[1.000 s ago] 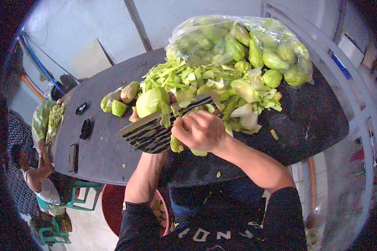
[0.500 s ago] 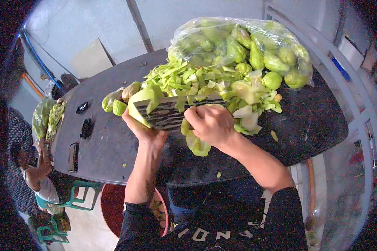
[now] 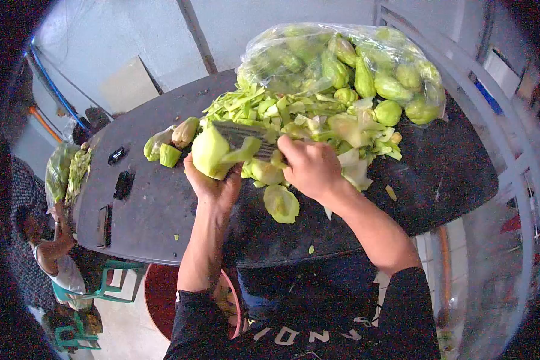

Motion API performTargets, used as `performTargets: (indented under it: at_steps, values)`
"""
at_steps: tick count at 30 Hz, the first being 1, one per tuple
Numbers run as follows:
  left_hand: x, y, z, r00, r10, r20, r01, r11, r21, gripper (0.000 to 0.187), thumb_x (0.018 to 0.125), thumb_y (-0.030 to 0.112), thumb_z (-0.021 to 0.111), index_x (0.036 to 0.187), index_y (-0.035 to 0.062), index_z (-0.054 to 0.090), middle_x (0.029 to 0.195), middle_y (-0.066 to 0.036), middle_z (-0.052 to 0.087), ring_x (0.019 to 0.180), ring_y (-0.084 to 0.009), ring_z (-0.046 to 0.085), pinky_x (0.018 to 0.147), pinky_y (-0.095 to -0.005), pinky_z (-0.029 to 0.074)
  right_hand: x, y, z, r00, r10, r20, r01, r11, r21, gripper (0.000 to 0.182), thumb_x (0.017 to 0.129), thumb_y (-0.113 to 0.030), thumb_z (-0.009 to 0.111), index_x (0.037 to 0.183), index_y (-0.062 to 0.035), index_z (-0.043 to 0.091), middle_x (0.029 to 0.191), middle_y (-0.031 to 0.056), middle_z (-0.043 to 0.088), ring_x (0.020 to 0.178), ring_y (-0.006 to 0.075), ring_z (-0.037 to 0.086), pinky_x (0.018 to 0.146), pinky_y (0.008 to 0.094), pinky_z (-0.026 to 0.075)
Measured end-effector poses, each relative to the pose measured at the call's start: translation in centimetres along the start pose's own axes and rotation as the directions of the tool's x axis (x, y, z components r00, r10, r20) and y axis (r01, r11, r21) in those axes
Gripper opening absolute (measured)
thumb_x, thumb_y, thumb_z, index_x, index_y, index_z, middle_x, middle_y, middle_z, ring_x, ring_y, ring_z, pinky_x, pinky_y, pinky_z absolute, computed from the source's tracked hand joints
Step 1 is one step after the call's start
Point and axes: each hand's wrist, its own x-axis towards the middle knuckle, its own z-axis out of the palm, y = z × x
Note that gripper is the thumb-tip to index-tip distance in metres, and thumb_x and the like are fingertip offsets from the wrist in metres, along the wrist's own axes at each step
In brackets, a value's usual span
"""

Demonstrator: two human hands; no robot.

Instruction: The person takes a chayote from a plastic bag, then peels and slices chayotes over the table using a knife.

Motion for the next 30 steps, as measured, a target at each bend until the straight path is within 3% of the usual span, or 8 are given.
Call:
performTargets:
  at_steps: [1,4,8,9,13,21,27,30]
  values:
    - [0.3,0.0,0.0,1.0,-0.005,0.006,0.005,1.0,-0.021,0.059,0.091,0.051,0.035,0.128,0.0093,0.054,0.127,-0.013,0.058,0.118,-0.0337,0.055,0.098,-0.0517,0.046,-0.1,-0.1,0.0,1.0,0.003,-0.003,-0.003,1.0,-0.002,0.022,0.073,-0.009,0.067,0.086,-0.0082,0.05,0.067,0.0116,0.061,0.062,0.0335,0.064,0.052,0.0454,0.05]
    - [-0.4,-0.5,-1.0,0.999,-0.048,0.026,0.047,0.998,0.033,0.059,0.093,0.051,0.034,0.127,0.0082,0.056,0.126,-0.012,0.06,0.114,-0.0316,0.057,0.097,-0.0464,0.048,0.2,-1.1,0.0,0.941,-0.321,-0.113,0.311,0.946,-0.094,0.018,0.068,-0.009,0.066,0.078,-0.0089,0.051,0.057,0.0044,0.05,0.053,0.0243,0.06,0.048,0.0378,0.049]
    - [0.0,-0.5,-1.6,0.992,-0.023,0.127,0.019,0.999,0.029,0.067,0.091,0.059,0.041,0.129,0.0058,0.055,0.123,-0.017,0.061,0.107,-0.0324,0.06,0.092,-0.046,0.05,-0.1,-1.5,0.6,0.923,-0.37,-0.102,0.357,0.926,-0.125,0.014,0.071,-0.008,0.064,0.081,-0.0067,0.054,0.058,0.0017,0.05,0.052,0.0196,0.058,0.047,0.0333,0.047]
    - [-0.4,-0.3,-1.1,0.972,-0.062,0.228,0.062,0.998,0.008,0.069,0.09,0.061,0.044,0.129,0.005,0.055,0.122,-0.018,0.061,0.105,-0.0327,0.06,0.091,-0.046,0.05,-0.1,-1.5,0.6,0.924,-0.368,-0.1,0.355,0.926,-0.13,0.014,0.071,-0.008,0.064,0.081,-0.0067,0.054,0.058,0.0017,0.05,0.052,0.0196,0.058,0.047,0.0333,0.047]
    - [-1.0,-0.7,-0.1,0.996,-0.017,0.087,0.004,0.988,0.157,0.07,0.081,0.056,0.058,0.127,0.0034,0.054,0.117,-0.018,0.062,0.1,-0.0327,0.061,0.089,-0.0448,0.05,-0.2,-1.2,0.5,0.914,-0.39,-0.11,0.369,0.914,-0.171,0.012,0.073,-0.01,0.063,0.081,-0.0068,0.054,0.059,0.0019,0.051,0.053,0.0191,0.058,0.047,0.0325,0.047]
    - [-1.2,-0.6,-0.8,0.995,-0.069,0.065,0.062,0.992,0.109,0.065,0.078,0.05,0.062,0.124,0.0041,0.055,0.115,-0.016,0.063,0.101,-0.0321,0.06,0.091,-0.0433,0.049,0.1,-1.7,-0.2,0.917,-0.383,-0.11,0.349,0.905,-0.241,0.011,0.075,-0.01,0.062,0.08,-0.0071,0.054,0.062,0.0029,0.053,0.055,0.0178,0.059,0.047,0.031,0.047]
    - [-0.9,-0.5,-0.4,0.992,0.005,0.125,-0.013,0.998,0.069,0.06,0.078,0.047,0.062,0.123,0.0081,0.058,0.117,-0.012,0.063,0.105,-0.0298,0.061,0.094,-0.0432,0.05,0.3,-1.1,-0.3,0.958,-0.271,-0.097,0.244,0.943,-0.225,0.018,0.071,-0.009,0.065,0.084,-0.0083,0.053,0.062,0.0051,0.054,0.056,0.0227,0.062,0.049,0.0363,0.049]
    - [-0.8,-0.2,-0.5,0.988,-0.014,0.155,0.004,0.998,0.064,0.061,0.078,0.046,0.062,0.126,0.0085,0.056,0.122,-0.012,0.061,0.109,-0.0303,0.059,0.095,-0.0446,0.049,0.4,-1.0,-0.5,0.964,-0.242,-0.107,0.224,0.962,-0.156,0.023,0.065,-0.003,0.068,0.075,-0.0066,0.048,0.06,0.0075,0.053,0.054,0.0283,0.058,0.049,0.0392,0.046]
